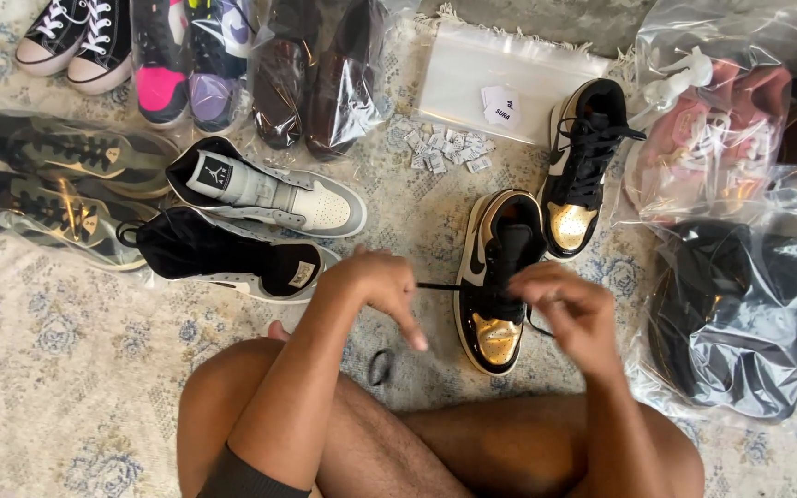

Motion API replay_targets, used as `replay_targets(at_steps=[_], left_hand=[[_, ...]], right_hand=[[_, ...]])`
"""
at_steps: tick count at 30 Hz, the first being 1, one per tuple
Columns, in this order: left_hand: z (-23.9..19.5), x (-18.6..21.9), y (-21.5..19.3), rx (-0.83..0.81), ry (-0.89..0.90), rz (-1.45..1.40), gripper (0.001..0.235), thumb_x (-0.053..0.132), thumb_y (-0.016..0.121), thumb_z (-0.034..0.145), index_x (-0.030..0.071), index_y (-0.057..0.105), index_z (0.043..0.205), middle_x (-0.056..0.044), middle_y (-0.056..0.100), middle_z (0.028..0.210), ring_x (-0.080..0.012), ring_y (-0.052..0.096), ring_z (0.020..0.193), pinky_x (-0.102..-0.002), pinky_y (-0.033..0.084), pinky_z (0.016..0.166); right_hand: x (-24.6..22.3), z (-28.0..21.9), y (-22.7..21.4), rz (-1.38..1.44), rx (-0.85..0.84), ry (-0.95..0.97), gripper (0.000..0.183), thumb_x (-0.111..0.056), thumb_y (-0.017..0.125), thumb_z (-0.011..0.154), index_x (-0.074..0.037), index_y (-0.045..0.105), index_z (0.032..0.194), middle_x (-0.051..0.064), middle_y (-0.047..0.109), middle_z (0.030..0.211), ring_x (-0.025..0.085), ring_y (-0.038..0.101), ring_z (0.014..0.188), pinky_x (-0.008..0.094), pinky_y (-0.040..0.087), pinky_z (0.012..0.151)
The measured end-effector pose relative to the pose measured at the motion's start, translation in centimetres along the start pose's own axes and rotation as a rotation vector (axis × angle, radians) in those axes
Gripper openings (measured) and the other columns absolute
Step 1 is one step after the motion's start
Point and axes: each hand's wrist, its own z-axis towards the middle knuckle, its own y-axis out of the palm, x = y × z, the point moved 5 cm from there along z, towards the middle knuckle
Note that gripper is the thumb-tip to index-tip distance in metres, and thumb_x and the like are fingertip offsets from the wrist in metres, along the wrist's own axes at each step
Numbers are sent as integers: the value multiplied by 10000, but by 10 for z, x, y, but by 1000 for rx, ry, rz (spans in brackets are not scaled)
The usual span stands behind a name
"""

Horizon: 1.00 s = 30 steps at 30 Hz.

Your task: The person sits on a rug surrounded by various shoes and laces a black and gold sneaker. They thread the laces through the eyelets, pull them tight, and tie a knot at the top.

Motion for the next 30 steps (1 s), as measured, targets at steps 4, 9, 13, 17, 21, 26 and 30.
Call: replay_targets(at_steps=[4,9,13,17,21,26,30], left_hand=[[39,-17,23,21,-135,95,687,752,888,469,230,809,908,-98,769,1098,-438,622,1235,-793,171,1142],[11,63,-18,473,220,-306,1048,719,686,813,-30,420,1496,-353,517,1428,-476,556,1303,-658,425,1103],[18,73,-10,585,217,-399,1045,731,483,924,-107,322,1528,-386,483,1439,-488,585,1264,-591,527,1006],[30,73,0,695,294,-369,883,603,395,1033,-162,370,1473,-303,680,897,-374,704,722,-479,594,634],[52,66,9,705,321,-347,793,503,406,1070,-178,339,1468,-192,663,673,-210,629,473,-379,556,496],[57,63,10,693,347,-381,802,498,420,1066,-193,335,1465,-191,664,662,-194,593,436,-383,547,477],[43,65,6,659,340,-408,827,539,410,1051,-140,300,1511,-251,704,821,-319,701,601,-667,559,846]], right_hand=[[20,0,-40,-442,225,386,207,-200,781,956,-71,774,1118,161,760,963,309,730,985,431,532,943],[17,10,-8,-366,41,590,741,-271,763,912,134,464,1457,379,650,1205,503,654,1138,551,526,963],[26,7,1,-447,-5,545,674,-370,566,1055,145,438,1470,359,672,1196,493,654,1139,578,538,936],[40,3,-6,-501,23,505,548,-237,506,1084,122,453,1494,303,723,1058,399,705,984,501,548,780],[46,4,-7,-520,25,470,492,-164,455,1083,127,482,1479,299,740,872,355,721,763,460,540,648],[59,0,-15,-447,39,500,469,-211,526,1062,93,571,1416,300,742,912,411,736,888,512,581,743],[27,0,-17,-615,-161,739,564,-480,634,979,60,774,1065,241,779,756,435,758,810,510,542,789]])
